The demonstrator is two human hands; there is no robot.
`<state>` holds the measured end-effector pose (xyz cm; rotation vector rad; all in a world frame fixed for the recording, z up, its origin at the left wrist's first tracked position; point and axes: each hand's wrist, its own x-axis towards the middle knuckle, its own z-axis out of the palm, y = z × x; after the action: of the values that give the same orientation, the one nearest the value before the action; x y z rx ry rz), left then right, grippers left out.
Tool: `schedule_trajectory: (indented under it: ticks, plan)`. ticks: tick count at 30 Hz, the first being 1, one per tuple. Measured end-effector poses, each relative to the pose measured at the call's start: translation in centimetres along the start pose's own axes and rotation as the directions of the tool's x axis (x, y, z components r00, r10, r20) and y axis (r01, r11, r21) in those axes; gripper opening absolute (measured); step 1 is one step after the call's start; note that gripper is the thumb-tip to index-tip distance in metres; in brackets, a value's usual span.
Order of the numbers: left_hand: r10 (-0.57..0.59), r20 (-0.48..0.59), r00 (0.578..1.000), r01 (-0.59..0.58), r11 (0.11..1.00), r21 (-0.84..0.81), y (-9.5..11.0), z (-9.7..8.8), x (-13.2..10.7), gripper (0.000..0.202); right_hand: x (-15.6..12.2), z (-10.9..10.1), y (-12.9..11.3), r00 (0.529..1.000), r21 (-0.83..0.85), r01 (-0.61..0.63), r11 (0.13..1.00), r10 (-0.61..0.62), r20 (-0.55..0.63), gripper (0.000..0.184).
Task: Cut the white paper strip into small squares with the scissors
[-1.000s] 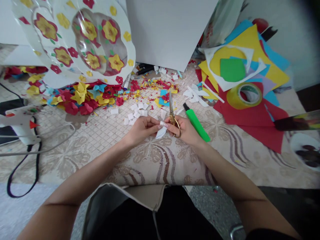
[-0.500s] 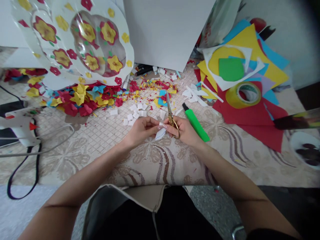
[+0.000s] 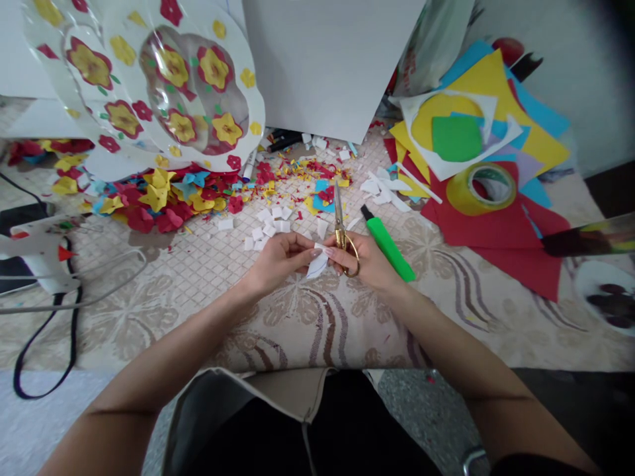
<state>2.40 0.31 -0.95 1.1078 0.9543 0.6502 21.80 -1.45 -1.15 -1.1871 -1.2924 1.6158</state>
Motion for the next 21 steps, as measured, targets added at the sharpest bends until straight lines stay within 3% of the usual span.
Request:
schedule_trajectory:
  ticks: [21]
  plan:
    - [-0.039, -0.044, 0.998, 0.036, 0.997, -0.068, 0.36, 0.27, -0.09, 0.027, -0.01, 0.35, -0.05, 0.999, 0.073, -0.017, 0.997, 0.019, -0.039, 0.035]
